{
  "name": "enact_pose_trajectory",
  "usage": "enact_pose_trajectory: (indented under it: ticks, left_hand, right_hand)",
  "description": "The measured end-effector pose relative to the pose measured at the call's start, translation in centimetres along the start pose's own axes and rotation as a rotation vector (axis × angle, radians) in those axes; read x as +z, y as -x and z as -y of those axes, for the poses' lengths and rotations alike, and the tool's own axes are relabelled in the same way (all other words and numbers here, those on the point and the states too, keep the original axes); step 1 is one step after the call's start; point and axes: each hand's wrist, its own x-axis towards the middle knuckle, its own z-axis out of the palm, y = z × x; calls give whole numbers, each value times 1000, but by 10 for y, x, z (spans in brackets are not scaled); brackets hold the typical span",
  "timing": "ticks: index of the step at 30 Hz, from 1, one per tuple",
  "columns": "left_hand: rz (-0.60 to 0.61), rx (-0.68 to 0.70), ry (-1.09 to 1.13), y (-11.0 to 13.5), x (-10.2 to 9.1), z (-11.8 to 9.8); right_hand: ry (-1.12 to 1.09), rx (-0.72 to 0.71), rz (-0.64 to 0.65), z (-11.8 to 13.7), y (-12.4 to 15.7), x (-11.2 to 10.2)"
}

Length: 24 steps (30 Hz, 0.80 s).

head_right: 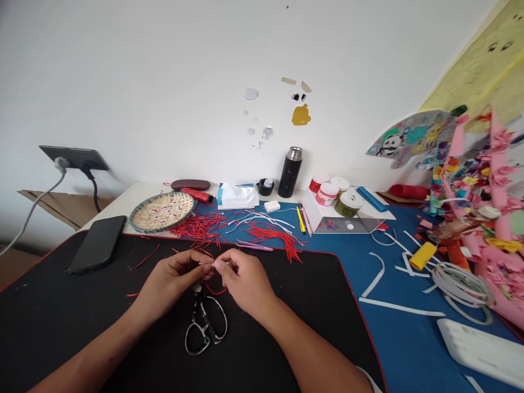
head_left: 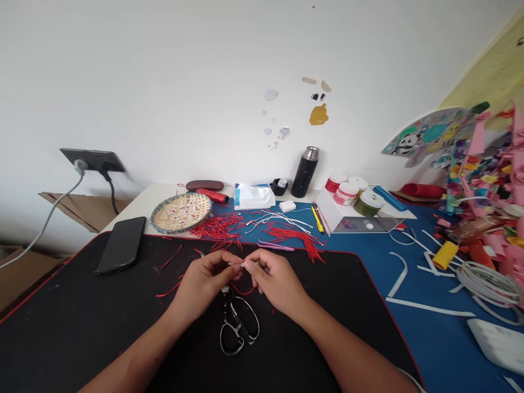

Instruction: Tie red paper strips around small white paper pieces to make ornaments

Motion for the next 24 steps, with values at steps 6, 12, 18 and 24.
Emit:
enact_pose_trajectory:
  ticks: [6,12,18,24]
  left_hand:
    - [26,-36,50,-1,0,2]
    - [27,-56,78,-3,-1,8]
    - [16,-87,140,-4,0,13]
    - [3,-125,132,-4,2,8]
  right_hand:
    - [-1,17,-13,-3,-2,0]
    - [7,27,-8,-3,-3,1]
    - [3,47,12,-1,-3,-1]
    - [27,69,25,-1,-4,-3]
